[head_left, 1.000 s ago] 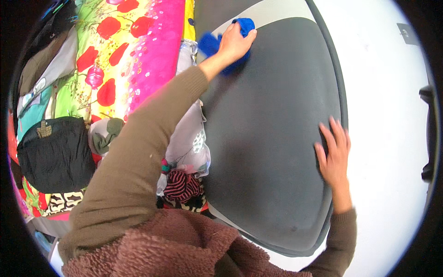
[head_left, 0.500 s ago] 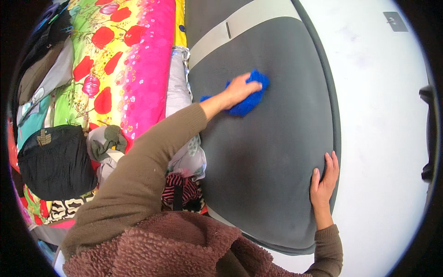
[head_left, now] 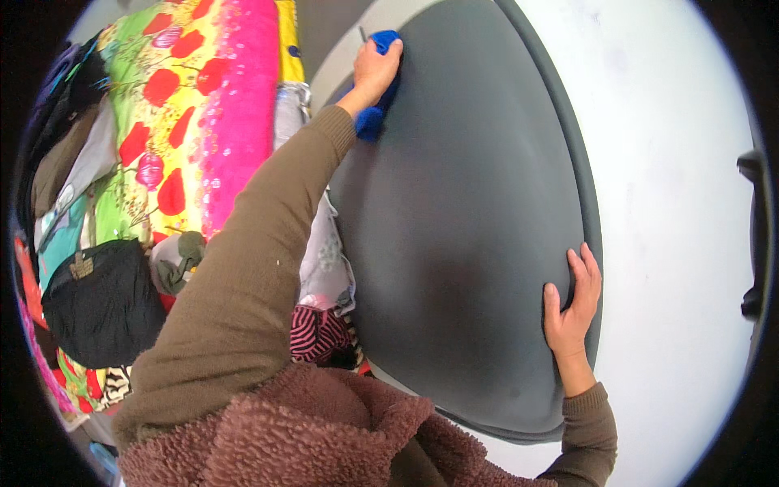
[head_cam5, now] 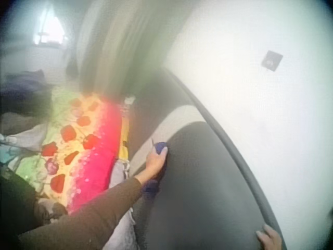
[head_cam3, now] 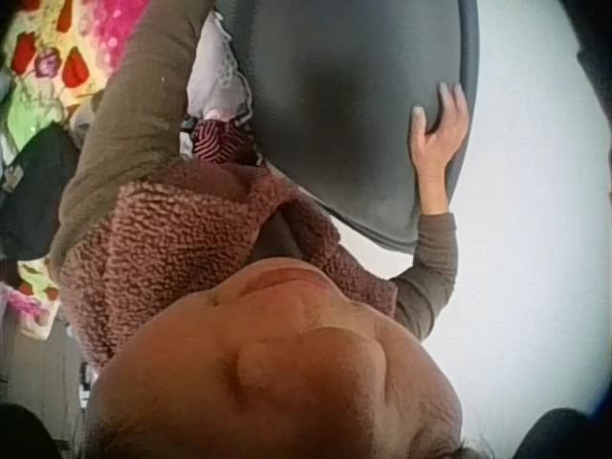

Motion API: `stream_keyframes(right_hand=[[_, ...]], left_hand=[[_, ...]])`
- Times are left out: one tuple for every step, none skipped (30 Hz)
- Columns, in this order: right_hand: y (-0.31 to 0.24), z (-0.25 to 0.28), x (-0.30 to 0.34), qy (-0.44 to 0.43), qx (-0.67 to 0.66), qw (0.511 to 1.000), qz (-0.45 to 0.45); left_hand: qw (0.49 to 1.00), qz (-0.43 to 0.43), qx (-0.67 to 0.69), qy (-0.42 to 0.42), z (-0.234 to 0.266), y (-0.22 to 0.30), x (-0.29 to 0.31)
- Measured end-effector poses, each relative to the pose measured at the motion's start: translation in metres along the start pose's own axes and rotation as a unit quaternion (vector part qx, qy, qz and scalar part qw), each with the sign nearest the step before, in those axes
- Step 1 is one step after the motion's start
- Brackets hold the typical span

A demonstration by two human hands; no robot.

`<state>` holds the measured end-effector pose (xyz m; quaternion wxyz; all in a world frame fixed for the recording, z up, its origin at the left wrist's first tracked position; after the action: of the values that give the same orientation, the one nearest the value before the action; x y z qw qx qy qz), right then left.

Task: The person wipes a gray curved surface and a small gray cabinet with a blue cloth. They move a piece of paper on the cabinet to clean underneath it, then wipe the cabinet's sides and top.

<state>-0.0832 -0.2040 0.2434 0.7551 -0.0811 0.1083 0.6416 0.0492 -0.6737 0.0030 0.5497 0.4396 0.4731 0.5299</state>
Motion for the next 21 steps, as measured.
stream_keyframes(right_hand=[[0.002, -0.001, -0.001, 0.001, 0.006, 1.0, -0.004], [0.002, -0.002, -0.001, 0.006, 0.007, 1.0, -0.005], [0.004, -0.003, -0.001, 0.006, 0.014, 1.0, -0.01], [0.004, -0.004, 0.0, 0.006, 0.017, 1.0, -0.011], [0.005, -0.005, 0.0, 0.005, 0.022, 1.0, -0.018], [0.003, -0.004, 0.0, 0.01, 0.027, 1.0, -0.008], [0.001, -0.004, -0.001, 0.011, 0.033, 0.999, -0.006], [0.0, -0.003, -0.002, 0.017, 0.037, 0.999, -0.006], [-0.003, -0.003, -0.002, 0.021, 0.038, 0.999, -0.004], [-0.005, -0.003, -0.002, 0.022, 0.042, 0.999, -0.004], [-0.006, -0.002, -0.003, 0.024, 0.045, 0.999, -0.006], [-0.008, -0.002, -0.002, 0.025, 0.046, 0.999, -0.007], [-0.01, -0.001, -0.001, 0.033, 0.052, 0.998, -0.001], [-0.011, -0.001, -0.001, 0.038, 0.057, 0.998, 0.004], [-0.012, -0.001, 0.002, 0.042, 0.062, 0.997, 0.005], [-0.011, 0.0, 0.004, 0.046, 0.07, 0.996, 0.003], [-0.013, 0.001, 0.007, 0.051, 0.089, 0.995, 0.013], [-0.012, 0.001, 0.009, 0.053, 0.083, 0.995, 0.013], [-0.011, 0.002, 0.012, 0.055, 0.08, 0.995, 0.009], [-0.01, 0.002, 0.014, 0.057, 0.078, 0.995, 0.005], [-0.008, 0.002, 0.015, 0.053, 0.084, 0.995, -0.003]], left_hand=[[0.996, -0.069, -0.039, 0.051, -0.001, 0.012, 0.013], [0.989, -0.114, -0.039, 0.086, -0.003, 0.02, 0.032], [0.993, -0.097, -0.036, 0.058, -0.009, 0.017, 0.047], [0.991, -0.115, -0.019, 0.062, -0.006, 0.02, 0.067], [0.991, -0.127, 0.025, 0.039, -0.007, 0.021, 0.091], [0.983, -0.168, 0.06, 0.05, -0.002, 0.028, 0.124], [0.987, -0.154, 0.029, 0.023, -0.004, 0.027, 0.151], [0.985, -0.168, 0.034, -0.008, -0.006, 0.029, 0.184], [0.98, -0.196, 0.02, -0.011, -0.004, 0.034, 0.218], [0.978, -0.198, 0.033, -0.056, -0.007, 0.032, 0.251], [0.964, -0.265, 0.013, -0.01, 0.003, 0.043, 0.29], [0.957, -0.284, 0.037, -0.033, 0.005, 0.045, 0.323], [0.952, -0.286, 0.056, -0.091, 0.002, 0.044, 0.352], [0.953, -0.263, 0.072, -0.131, 0.002, 0.041, 0.379], [0.946, -0.266, 0.1, -0.158, 0.007, 0.042, 0.404], [0.94, -0.243, 0.09, -0.223, 0.006, 0.039, 0.428], [0.926, -0.218, 0.077, -0.299, 0.004, 0.037, 0.452], [0.916, -0.202, 0.076, -0.338, 0.011, 0.038, 0.476], [0.883, -0.164, 0.09, -0.431, 0.011, 0.038, 0.503], [0.832, -0.114, 0.096, -0.535, 0.011, 0.036, 0.53], [0.832, -0.057, 0.114, -0.54, 0.02, 0.036, 0.536]])
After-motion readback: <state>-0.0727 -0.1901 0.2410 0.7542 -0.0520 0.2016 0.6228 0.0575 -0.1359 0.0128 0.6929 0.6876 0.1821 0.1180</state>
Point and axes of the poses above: each hand's wrist, its own x-axis away from the middle knuckle, its own z-axis out of the back of the hand, y = z × x, the point moved 9 cm from there along -x, towards the middle knuckle, and after that the axes turned 5 degrees about -x, right-handed, at the moved point
